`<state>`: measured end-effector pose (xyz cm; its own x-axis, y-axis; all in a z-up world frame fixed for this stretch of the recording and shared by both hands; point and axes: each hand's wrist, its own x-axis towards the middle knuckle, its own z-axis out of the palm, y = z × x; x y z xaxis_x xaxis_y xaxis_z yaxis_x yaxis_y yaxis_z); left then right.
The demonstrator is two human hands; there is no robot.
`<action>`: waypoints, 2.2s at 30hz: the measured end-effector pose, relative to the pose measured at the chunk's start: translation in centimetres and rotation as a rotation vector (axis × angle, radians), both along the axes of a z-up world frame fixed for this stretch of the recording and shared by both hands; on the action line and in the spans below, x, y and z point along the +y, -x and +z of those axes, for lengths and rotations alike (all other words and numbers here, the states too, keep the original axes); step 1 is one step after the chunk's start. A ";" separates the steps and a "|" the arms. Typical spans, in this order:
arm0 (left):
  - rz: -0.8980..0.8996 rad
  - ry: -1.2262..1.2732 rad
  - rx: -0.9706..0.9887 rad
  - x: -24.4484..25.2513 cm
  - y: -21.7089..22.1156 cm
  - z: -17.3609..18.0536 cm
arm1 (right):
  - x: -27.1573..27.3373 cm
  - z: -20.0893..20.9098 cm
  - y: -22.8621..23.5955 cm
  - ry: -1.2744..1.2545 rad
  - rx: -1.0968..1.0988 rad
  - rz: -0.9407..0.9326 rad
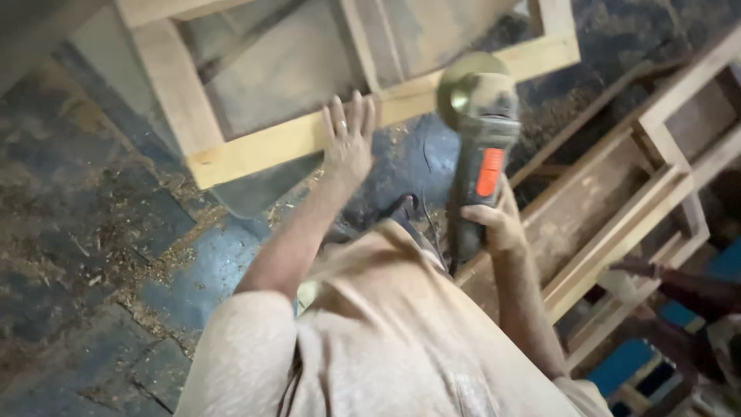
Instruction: The person uses an angle grinder with a sanding disc to smooth the surfaces of a wooden frame. They repeatedly move the tool along the frame's edges and corners, then flip the frame to sand the opposite side.
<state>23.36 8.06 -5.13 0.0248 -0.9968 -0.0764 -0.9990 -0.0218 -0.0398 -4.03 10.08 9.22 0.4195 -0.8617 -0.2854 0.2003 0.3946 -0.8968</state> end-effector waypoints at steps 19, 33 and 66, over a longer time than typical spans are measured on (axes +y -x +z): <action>0.145 -0.294 0.234 0.5 4.8 27.1 | 3.7 -4.3 27.9 0.033 -0.032 -0.481; 0.168 -0.378 0.072 -11.4 -2.3 35.0 | -4.3 -3.7 23.0 -0.011 -0.042 -0.396; 0.429 -0.173 2.063 -34.2 12.0 5.0 | -36.6 -6.3 -0.1 -0.055 -0.087 0.145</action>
<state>11.33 -26.15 -0.10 -0.0257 -0.9348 -0.3542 0.4728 -0.3235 0.8196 -3.88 -26.48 2.96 0.5634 -0.7745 -0.2876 0.2141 0.4730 -0.8546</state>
